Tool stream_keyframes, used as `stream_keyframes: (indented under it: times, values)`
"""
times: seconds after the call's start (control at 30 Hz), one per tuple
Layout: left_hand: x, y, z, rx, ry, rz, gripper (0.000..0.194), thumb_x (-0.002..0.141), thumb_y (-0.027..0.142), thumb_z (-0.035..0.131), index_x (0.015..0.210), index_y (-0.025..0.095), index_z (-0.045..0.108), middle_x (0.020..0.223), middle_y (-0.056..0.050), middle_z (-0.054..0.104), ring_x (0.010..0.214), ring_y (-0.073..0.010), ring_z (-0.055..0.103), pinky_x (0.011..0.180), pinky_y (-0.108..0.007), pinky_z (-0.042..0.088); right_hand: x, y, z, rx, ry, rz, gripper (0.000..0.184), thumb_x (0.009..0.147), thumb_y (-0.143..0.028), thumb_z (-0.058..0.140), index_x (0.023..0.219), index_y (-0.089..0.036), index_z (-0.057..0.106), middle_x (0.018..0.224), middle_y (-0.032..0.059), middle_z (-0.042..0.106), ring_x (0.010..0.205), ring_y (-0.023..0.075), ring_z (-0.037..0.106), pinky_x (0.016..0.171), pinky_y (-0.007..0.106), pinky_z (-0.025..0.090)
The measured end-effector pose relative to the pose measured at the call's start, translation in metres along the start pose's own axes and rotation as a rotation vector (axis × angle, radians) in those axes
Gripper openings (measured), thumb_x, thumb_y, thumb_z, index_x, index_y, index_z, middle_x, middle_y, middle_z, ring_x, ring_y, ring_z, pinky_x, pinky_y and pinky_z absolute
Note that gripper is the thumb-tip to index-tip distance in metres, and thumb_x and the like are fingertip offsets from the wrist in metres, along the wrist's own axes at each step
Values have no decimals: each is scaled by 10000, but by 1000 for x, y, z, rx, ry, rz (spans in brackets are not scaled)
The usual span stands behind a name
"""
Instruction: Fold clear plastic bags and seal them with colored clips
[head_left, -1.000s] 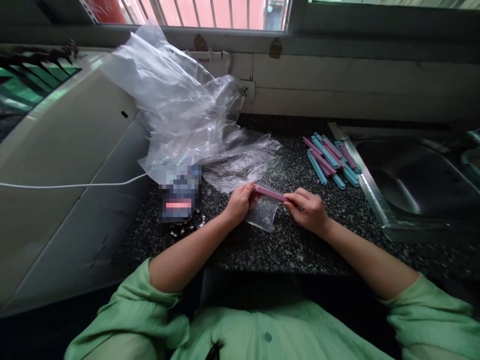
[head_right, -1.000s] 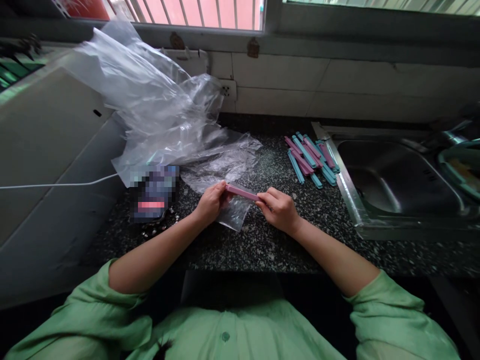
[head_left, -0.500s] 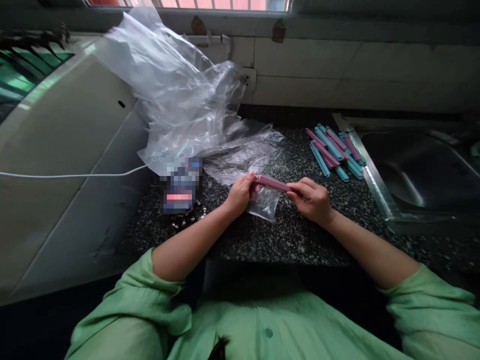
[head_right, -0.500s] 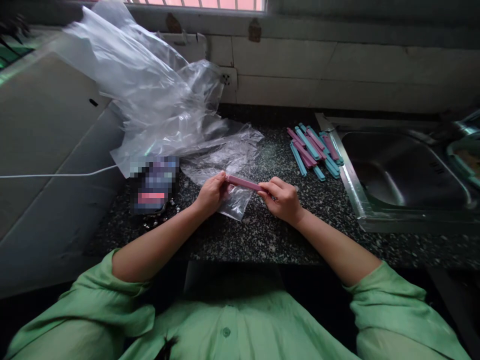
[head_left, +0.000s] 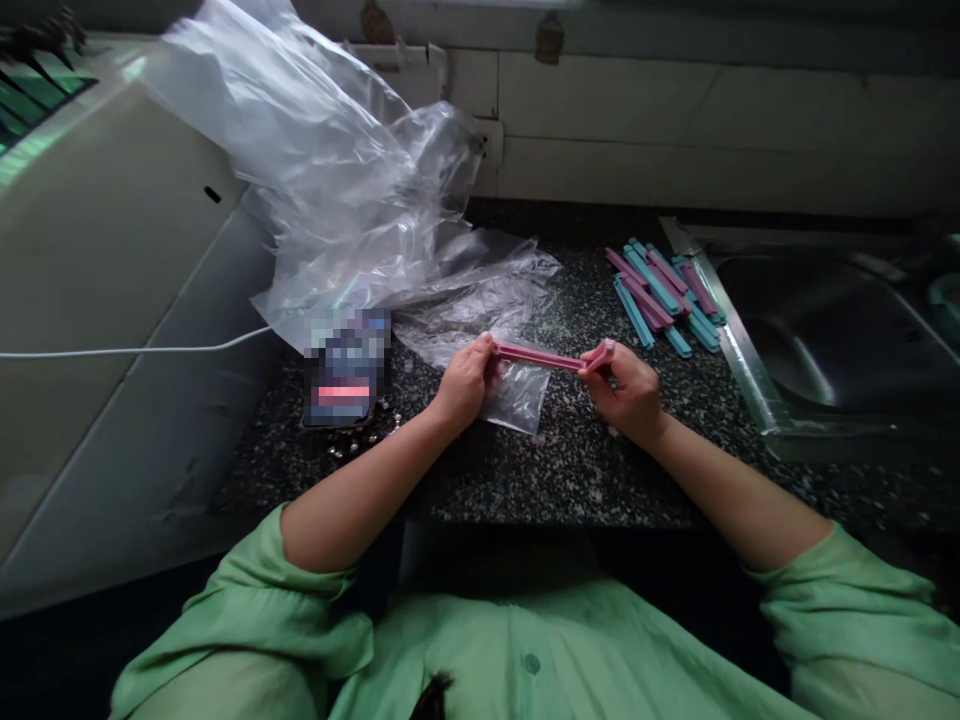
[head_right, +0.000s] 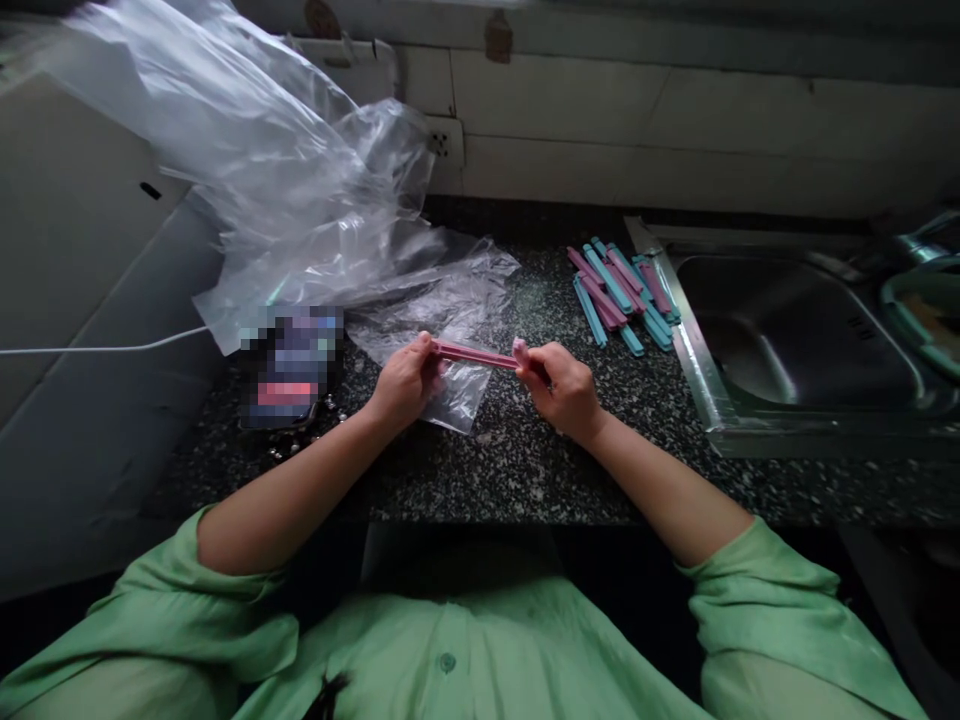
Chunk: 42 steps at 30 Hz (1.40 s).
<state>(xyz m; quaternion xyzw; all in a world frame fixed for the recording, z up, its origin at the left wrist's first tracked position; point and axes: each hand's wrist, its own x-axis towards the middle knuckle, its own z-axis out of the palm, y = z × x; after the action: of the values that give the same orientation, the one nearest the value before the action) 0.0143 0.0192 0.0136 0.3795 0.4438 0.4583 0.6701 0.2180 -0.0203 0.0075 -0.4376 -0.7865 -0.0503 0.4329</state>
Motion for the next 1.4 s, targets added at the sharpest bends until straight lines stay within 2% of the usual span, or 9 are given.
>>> stream_keyframes:
  times: [0.33, 0.6, 0.7, 0.93, 1.07, 1.13, 1.23, 1.3, 1.4]
  values:
    - [1, 1, 0, -34, 57, -7, 334, 864, 396, 471, 614, 174, 472, 466, 50, 424, 360, -51, 354, 359, -195, 245, -1, 3, -3, 147, 42, 0, 40, 824, -213, 562, 852, -191, 582, 795, 60, 667, 702, 153, 647, 633, 282, 535]
    - [2, 3, 3, -230, 114, -52, 321, 873, 293, 472, 582, 157, 485, 434, 51, 424, 350, -50, 377, 335, -167, 244, -4, -4, -2, 474, 42, 332, 132, 805, -285, 611, 892, -192, 578, 723, 3, 647, 607, 121, 653, 586, 253, 565]
    - [2, 3, 3, -256, 112, -55, 324, 876, 275, 467, 577, 153, 494, 428, 47, 439, 348, -50, 388, 332, -160, 253, -3, -4, -1, 535, 7, 398, 135, 816, -292, 590, 896, -189, 555, 690, -11, 641, 600, 116, 658, 582, 245, 565]
    - [1, 5, 2, -202, 50, -69, 303, 833, 321, 542, 585, 151, 501, 434, 49, 463, 345, -47, 376, 338, -163, 269, 1, 0, -4, 328, -28, 259, 84, 796, -198, 578, 879, -191, 589, 727, 15, 649, 661, 135, 641, 636, 281, 544]
    - [2, 4, 0, -165, 26, -49, 323, 777, 392, 603, 586, 155, 493, 447, 53, 465, 361, -47, 382, 353, -171, 281, 2, 2, -2, 261, 7, 181, 72, 788, -209, 590, 856, -202, 613, 783, 35, 660, 734, 159, 637, 704, 318, 541]
    - [2, 2, -1, -152, -14, -38, 342, 733, 437, 634, 596, 154, 501, 460, 52, 472, 377, -48, 395, 364, -172, 284, 2, 3, -1, 260, 18, 194, 51, 786, -217, 600, 834, -204, 611, 782, 33, 656, 734, 157, 633, 705, 314, 542]
    - [3, 0, -4, -93, -151, 16, 363, 636, 472, 702, 653, 145, 546, 476, 58, 475, 383, -42, 384, 373, -176, 263, 0, 4, 1, 274, 18, 250, 46, 789, -233, 607, 824, -202, 606, 776, 30, 645, 722, 153, 634, 691, 306, 546]
    - [3, -1, -6, -29, -237, 62, 369, 581, 439, 746, 708, 139, 576, 476, 70, 465, 383, -38, 375, 385, -180, 256, -2, 4, 2, 300, 21, 288, 60, 791, -251, 609, 822, -200, 605, 788, 31, 640, 705, 150, 637, 670, 303, 550]
    - [3, -1, -7, 42, -274, 95, 352, 568, 391, 757, 747, 138, 590, 481, 75, 463, 394, -40, 384, 406, -187, 262, -3, 5, 2, 334, 65, 368, 99, 794, -289, 612, 832, -198, 604, 784, 24, 629, 645, 135, 632, 617, 287, 551]
